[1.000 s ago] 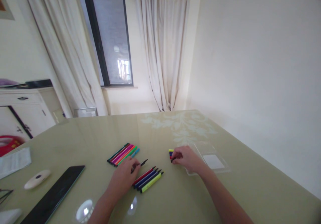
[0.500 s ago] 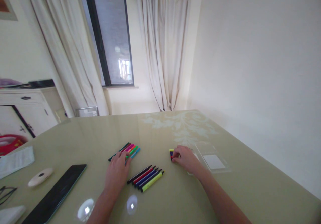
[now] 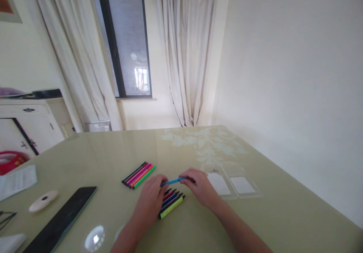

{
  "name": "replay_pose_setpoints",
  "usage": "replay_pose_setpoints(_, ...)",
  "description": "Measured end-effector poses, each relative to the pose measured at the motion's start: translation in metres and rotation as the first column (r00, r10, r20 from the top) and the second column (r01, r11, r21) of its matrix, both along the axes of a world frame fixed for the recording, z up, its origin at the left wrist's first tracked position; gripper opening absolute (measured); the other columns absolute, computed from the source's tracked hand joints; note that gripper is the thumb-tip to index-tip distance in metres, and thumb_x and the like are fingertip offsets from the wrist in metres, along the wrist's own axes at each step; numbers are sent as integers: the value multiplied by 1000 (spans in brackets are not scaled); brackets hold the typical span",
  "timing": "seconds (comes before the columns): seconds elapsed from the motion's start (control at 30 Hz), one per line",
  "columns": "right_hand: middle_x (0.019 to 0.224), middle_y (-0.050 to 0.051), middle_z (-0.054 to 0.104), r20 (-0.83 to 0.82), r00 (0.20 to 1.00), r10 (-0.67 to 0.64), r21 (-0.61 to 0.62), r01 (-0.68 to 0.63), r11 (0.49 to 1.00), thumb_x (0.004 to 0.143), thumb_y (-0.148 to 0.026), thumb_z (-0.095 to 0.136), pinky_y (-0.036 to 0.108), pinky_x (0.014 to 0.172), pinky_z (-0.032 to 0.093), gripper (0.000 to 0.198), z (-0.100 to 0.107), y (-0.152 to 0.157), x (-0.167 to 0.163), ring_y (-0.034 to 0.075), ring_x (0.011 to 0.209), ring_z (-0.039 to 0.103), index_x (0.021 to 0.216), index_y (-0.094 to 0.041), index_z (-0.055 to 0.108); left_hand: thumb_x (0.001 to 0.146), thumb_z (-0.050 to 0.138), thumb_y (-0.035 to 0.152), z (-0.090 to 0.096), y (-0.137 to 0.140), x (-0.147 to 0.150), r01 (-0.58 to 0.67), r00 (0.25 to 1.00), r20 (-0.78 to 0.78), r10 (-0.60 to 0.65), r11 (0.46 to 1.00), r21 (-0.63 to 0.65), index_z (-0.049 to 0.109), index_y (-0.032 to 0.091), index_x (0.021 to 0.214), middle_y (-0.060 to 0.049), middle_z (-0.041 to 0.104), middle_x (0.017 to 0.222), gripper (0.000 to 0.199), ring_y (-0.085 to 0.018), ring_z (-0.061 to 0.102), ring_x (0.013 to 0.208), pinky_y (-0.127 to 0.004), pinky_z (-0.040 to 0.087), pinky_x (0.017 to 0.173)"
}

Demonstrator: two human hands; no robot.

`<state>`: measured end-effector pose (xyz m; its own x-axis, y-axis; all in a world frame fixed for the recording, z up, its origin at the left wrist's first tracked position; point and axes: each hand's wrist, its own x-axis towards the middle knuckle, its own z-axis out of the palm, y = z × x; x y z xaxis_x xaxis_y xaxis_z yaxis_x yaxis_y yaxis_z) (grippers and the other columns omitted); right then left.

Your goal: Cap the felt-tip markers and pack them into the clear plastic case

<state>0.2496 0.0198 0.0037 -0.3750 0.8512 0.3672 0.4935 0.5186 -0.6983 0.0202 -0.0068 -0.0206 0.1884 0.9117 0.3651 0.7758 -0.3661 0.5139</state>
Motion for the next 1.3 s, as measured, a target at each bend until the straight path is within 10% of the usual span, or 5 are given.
replay_pose_setpoints(0.23,88,4,78,-64,997,40,-3,-40,999,91,-37,67,29,78,51,20,8,2,7,19,82,70,94,-25,83,105,37,39,2,-5,8,54,998,-11,-55,995,-83,65,28,106,-4,73,103,30,-24,67,97,-35,47,88)
replay_pose_setpoints(0.43,88,7,78,-168,942,-289,-40,287,957,84,-40,68,33,77,53,24,12,31,66,22,80,69,92,-22,81,102,37,42,-5,14,-35,-151,988,-6,151,986,-74,63,24,107,-7,73,108,32,-26,68,100,-36,48,88)
replay_pose_setpoints(0.77,80,1,72,303,949,-84,-161,138,977,69,-18,80,27,74,43,11,1,17,49,17,76,63,79,-21,79,95,50,35,-8,12,-35,-94,992,-109,69,968,-234,68,22,92,-5,71,92,23,-23,66,90,-33,46,83)
replay_pose_setpoints(1.1,82,1,72,352,929,-113,-134,169,976,69,-14,75,26,72,42,10,-4,19,45,18,80,64,76,-21,77,95,49,32,-16,23,-64,-395,909,-157,386,918,-32,63,22,102,-8,69,102,19,-27,66,99,-37,48,89)
replay_pose_setpoints(1.3,81,2,73,339,930,-143,-103,187,977,70,-12,73,26,74,42,11,-7,22,45,19,80,65,77,-20,76,98,47,27,-19,24,-61,-390,891,-283,355,918,-74,61,21,96,-8,68,101,16,-25,65,101,-35,47,90)
